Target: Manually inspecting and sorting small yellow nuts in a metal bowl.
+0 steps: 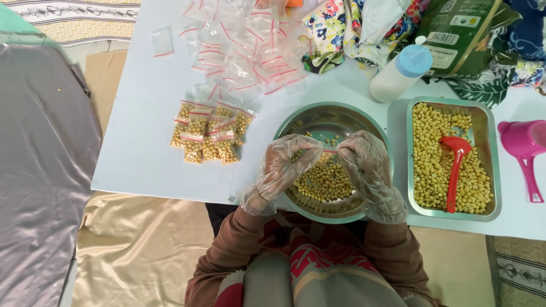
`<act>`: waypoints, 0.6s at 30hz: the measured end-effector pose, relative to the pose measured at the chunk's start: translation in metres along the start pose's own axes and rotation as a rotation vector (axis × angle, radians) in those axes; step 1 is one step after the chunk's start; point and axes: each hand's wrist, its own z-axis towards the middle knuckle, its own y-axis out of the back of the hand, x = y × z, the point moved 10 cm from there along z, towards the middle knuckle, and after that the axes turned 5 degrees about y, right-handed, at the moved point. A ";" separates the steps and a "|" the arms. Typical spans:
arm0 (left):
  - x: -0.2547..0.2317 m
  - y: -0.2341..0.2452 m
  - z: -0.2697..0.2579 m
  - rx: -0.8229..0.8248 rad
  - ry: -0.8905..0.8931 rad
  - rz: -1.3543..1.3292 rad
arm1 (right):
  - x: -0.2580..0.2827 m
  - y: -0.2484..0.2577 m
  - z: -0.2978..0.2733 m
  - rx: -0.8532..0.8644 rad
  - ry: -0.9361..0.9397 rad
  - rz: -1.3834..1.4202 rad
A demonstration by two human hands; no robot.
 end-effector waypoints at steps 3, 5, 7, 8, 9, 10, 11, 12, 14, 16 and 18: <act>-0.006 -0.002 0.001 0.007 -0.037 -0.005 | 0.017 0.013 0.024 -0.005 -0.143 0.084; -0.004 -0.001 -0.001 -0.027 -0.077 0.001 | 0.047 -0.001 0.041 0.306 -0.048 0.214; -0.006 -0.001 0.000 -0.014 -0.065 0.019 | 0.053 0.000 0.041 0.200 -0.015 0.093; -0.006 -0.001 0.001 0.000 -0.056 0.037 | 0.058 0.007 0.042 0.093 0.020 -0.030; -0.010 -0.002 0.000 -0.001 -0.056 0.037 | 0.059 0.007 0.042 0.093 0.021 -0.030; -0.015 0.000 0.000 -0.016 -0.060 0.037 | 0.060 0.008 0.043 0.089 0.027 -0.028; -0.019 0.001 -0.001 -0.032 -0.065 0.038 | 0.062 0.008 0.044 0.085 0.034 -0.027; -0.017 0.002 -0.001 -0.034 -0.062 0.038 | 0.062 0.008 0.043 0.086 0.033 -0.024; -0.003 0.003 0.000 -0.019 0.030 -0.031 | 0.060 0.009 0.042 0.083 0.022 -0.029; 0.019 0.007 -0.001 -0.041 0.061 -0.074 | 0.060 0.011 0.043 0.067 0.050 -0.026; 0.025 0.009 -0.002 -0.059 0.095 -0.119 | 0.061 0.012 0.042 0.052 0.073 -0.026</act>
